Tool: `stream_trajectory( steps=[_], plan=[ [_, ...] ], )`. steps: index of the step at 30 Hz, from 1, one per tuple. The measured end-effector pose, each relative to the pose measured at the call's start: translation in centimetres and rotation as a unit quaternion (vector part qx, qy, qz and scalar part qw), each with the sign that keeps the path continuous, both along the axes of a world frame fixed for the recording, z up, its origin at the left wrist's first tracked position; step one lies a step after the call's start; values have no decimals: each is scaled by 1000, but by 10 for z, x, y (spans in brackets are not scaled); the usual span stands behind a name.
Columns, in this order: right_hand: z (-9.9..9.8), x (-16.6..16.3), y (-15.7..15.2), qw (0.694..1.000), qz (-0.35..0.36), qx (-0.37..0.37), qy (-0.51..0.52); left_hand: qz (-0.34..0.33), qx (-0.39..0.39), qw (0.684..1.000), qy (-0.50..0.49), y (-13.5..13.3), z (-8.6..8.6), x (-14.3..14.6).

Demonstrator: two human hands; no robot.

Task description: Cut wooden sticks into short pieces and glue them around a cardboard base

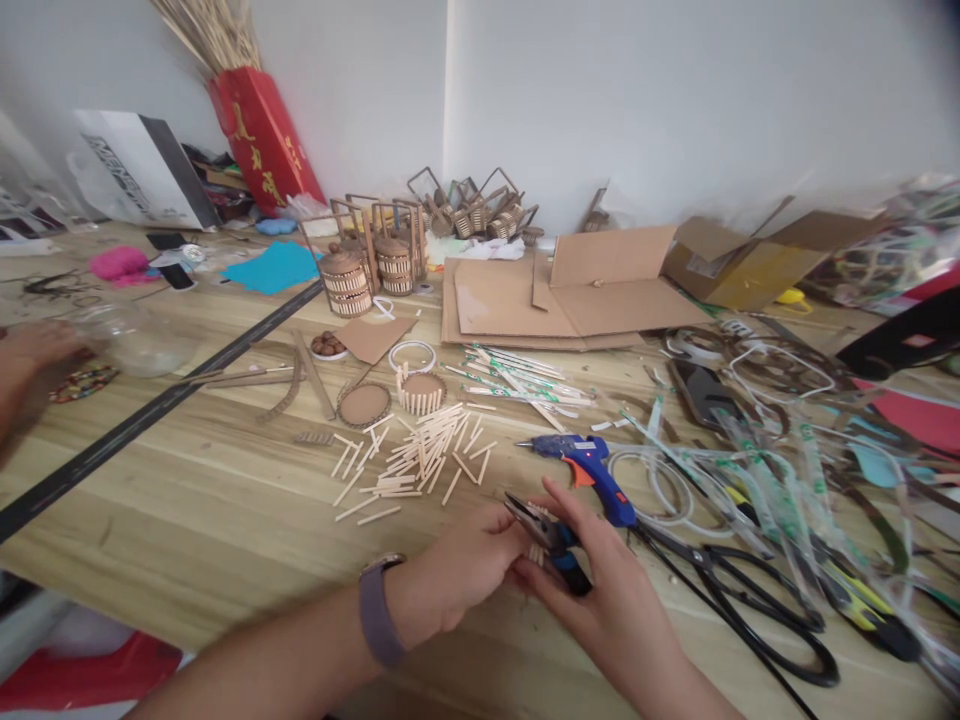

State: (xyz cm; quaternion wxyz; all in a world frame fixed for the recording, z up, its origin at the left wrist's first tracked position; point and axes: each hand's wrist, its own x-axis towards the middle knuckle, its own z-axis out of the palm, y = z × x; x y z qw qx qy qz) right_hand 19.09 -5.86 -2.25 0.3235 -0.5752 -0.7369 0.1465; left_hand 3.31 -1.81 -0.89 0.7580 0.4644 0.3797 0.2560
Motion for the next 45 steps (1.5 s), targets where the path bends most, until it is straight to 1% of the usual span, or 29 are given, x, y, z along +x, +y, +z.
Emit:
stream_trajectory(
  steps=[5,8,12,14,19,21,24,27,30,32,34,35,36,38,41,43,45],
  plan=[
    [-1,0,0,1000,-11,-4,-1,16,20,999,23,0,1,-1],
    [-3,1,0,1000,-15,-6,6,10,28,999,21,0,-1,-2],
    [-3,2,1,999,-27,-17,44,20,16,999,34,2,-3,-3],
    [0,3,4,995,-34,-43,78,23,17,999,28,3,-3,-3],
    [15,10,18,977,-50,-122,165,-26,33,999,18,1,0,-2],
    [22,13,26,975,-43,-138,171,-54,35,998,23,-2,1,0],
    [29,9,40,977,-32,-148,150,-106,38,993,35,-6,1,0],
    [36,-6,52,977,-2,-161,139,-141,46,988,46,-10,2,-1],
    [41,-23,64,978,51,-148,136,-149,46,987,48,-9,3,-2],
    [45,-29,71,987,69,-117,86,-144,50,987,46,-8,3,-3],
    [49,-29,81,994,68,-89,-16,-126,57,990,42,-7,3,-3],
    [50,-25,88,992,61,-82,-79,-115,60,991,40,-6,3,-3],
    [50,-20,96,988,49,-80,-122,-104,63,992,37,-6,3,-3],
    [50,-5,115,982,19,-80,-168,-90,64,993,31,-6,2,-2],
    [46,20,146,964,-35,-79,-251,-83,61,994,25,-6,1,-2],
    [43,34,162,949,-46,-83,-301,-80,53,995,23,-5,1,-1],
    [40,44,172,935,-41,-92,-341,-79,49,995,25,-4,0,-1]
  ],
)
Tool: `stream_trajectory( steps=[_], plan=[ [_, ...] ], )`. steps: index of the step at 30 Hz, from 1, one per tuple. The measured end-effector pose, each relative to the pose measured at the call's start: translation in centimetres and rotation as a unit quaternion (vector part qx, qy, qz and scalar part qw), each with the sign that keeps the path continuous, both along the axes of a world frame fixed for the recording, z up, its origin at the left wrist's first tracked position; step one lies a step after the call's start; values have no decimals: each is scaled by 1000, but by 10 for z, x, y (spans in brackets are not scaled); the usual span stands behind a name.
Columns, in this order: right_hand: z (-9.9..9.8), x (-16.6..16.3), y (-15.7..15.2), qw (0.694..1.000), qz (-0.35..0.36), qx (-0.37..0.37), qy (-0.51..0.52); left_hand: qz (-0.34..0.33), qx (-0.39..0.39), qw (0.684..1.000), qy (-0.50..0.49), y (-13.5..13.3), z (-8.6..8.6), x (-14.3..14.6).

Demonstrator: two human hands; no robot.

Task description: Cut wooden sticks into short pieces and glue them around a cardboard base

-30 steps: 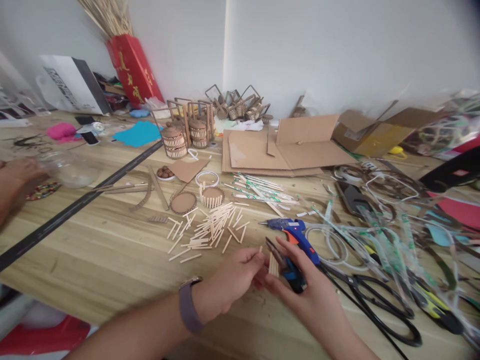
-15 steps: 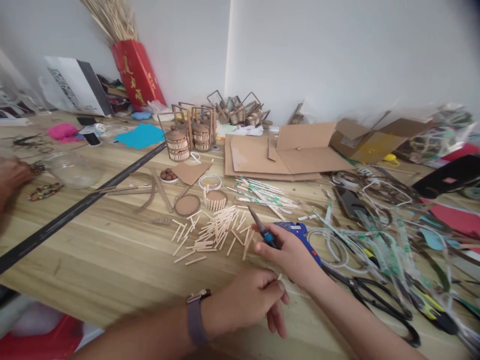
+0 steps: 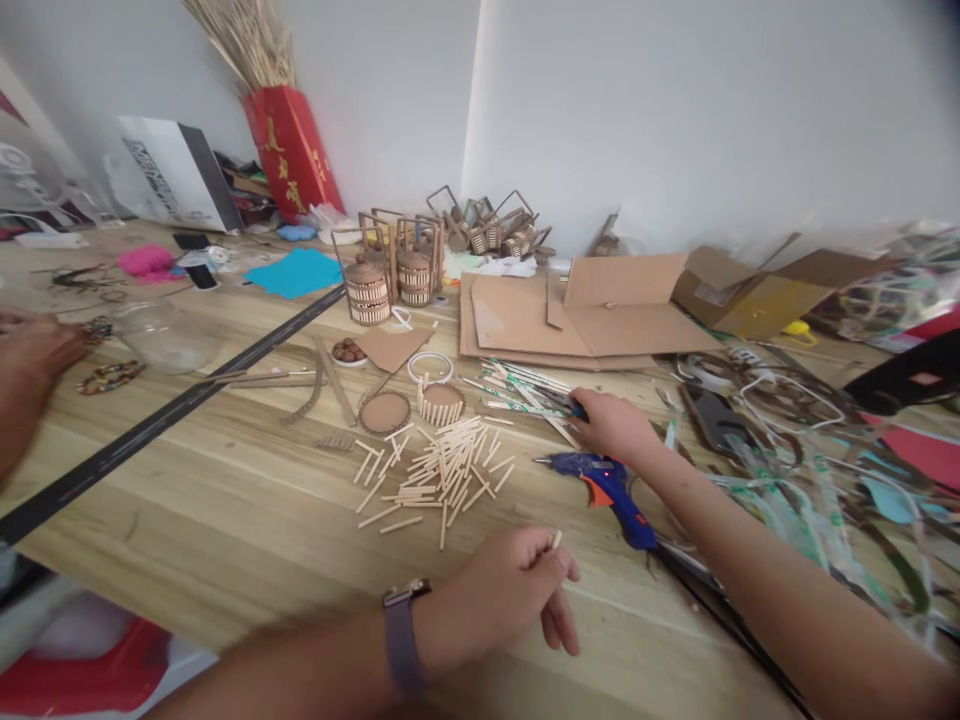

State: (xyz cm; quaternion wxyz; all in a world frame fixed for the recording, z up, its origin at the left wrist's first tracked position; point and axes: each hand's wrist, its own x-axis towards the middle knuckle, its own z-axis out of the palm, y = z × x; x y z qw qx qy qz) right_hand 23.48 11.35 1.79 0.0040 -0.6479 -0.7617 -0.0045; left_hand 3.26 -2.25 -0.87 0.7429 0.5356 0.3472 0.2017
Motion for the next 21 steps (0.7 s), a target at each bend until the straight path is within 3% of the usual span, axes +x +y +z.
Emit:
stream_trajectory(
  steps=[6,12,18,21],
  plan=[
    [-2,12,1,998,36,-23,-45,9,3,1000,3,2,0,-2],
    [11,21,-8,1000,16,4,-2,15,-3,1000,-4,1,-2,0],
    [32,16,-59,992,14,11,123,94,40,995,-11,4,2,-4],
    [37,-1,-105,944,22,-72,320,154,64,986,-22,8,4,-8]
  ],
)
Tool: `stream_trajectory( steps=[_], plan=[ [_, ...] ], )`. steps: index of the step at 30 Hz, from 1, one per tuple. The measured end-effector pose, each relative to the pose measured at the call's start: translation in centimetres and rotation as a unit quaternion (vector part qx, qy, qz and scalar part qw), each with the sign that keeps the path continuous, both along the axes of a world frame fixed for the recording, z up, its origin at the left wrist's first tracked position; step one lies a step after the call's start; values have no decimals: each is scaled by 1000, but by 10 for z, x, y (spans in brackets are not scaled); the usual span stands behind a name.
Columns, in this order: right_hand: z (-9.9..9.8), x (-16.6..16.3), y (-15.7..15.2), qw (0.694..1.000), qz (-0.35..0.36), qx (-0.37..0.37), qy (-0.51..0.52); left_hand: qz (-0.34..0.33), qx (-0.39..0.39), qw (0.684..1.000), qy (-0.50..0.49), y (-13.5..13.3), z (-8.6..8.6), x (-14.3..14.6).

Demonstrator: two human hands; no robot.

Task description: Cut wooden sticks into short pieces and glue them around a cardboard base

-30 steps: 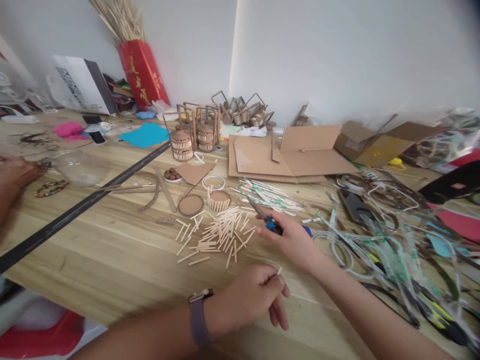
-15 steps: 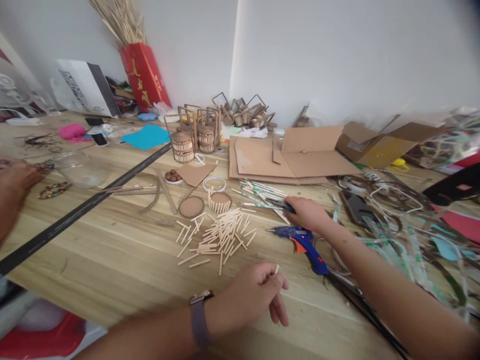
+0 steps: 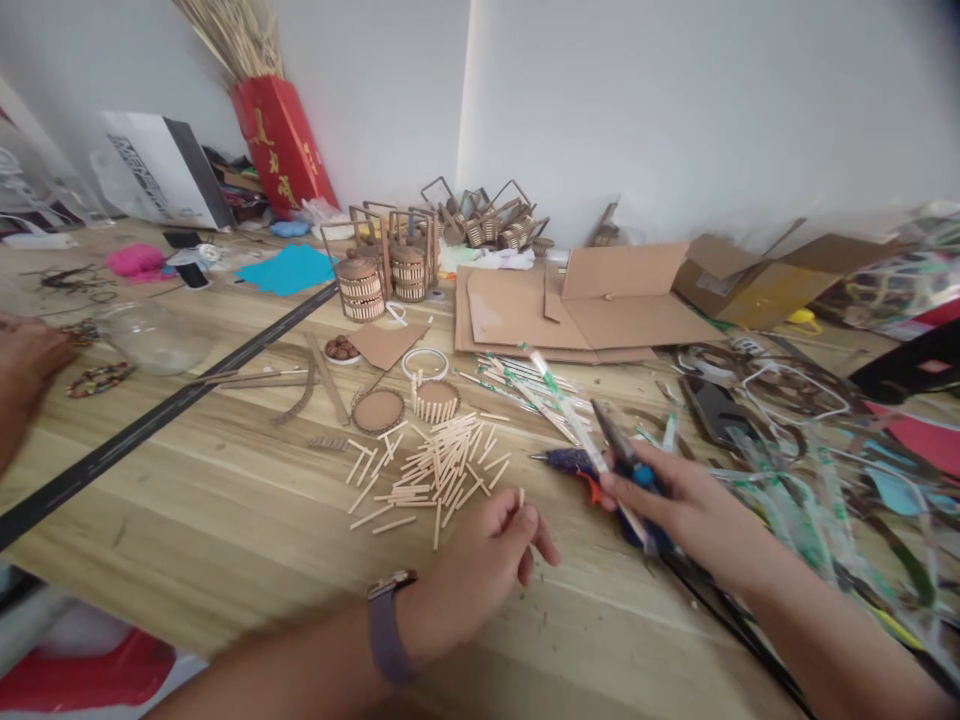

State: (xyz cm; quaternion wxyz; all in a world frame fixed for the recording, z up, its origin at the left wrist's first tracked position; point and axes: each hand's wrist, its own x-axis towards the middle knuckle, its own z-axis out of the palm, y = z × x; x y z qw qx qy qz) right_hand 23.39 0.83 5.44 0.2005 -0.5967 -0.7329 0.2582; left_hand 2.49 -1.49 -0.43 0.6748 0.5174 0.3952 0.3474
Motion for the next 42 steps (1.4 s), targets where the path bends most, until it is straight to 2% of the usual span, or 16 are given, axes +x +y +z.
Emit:
stream_trajectory(
  steps=[2,4,8,11,15,19,23,26,29,31,36,40,42],
  plan=[
    [-2,-14,-28,998,6,-39,53,49,4,999,-19,2,0,-1],
    [-9,-27,-48,996,-1,-63,64,99,11,994,-40,5,1,-1],
    [-25,-44,-61,995,5,-76,63,152,13,985,-85,10,5,-3],
    [-31,-49,-60,997,20,-54,57,180,17,978,-100,16,10,-8],
    [-37,-50,-61,999,-1,19,37,235,39,965,-114,24,16,-16],
    [-42,-49,-64,996,-15,78,37,230,54,967,-98,24,14,-16],
    [-39,-49,-65,992,-10,114,57,174,40,981,-75,12,3,-5],
    [-36,-49,-65,992,-9,105,76,114,24,991,-64,1,-6,3],
    [-35,-47,-63,993,-13,67,93,95,14,994,-58,-2,-8,6],
    [-36,-44,-62,995,-22,35,91,111,6,992,-62,1,-4,4],
    [-36,-37,-58,997,-16,-13,79,235,-8,963,-131,21,10,-10],
    [-33,-31,-57,997,-8,-28,78,251,-12,953,-166,36,14,-22],
    [-30,-25,-56,996,-13,-27,78,283,5,941,-184,43,16,-28]
  ],
)
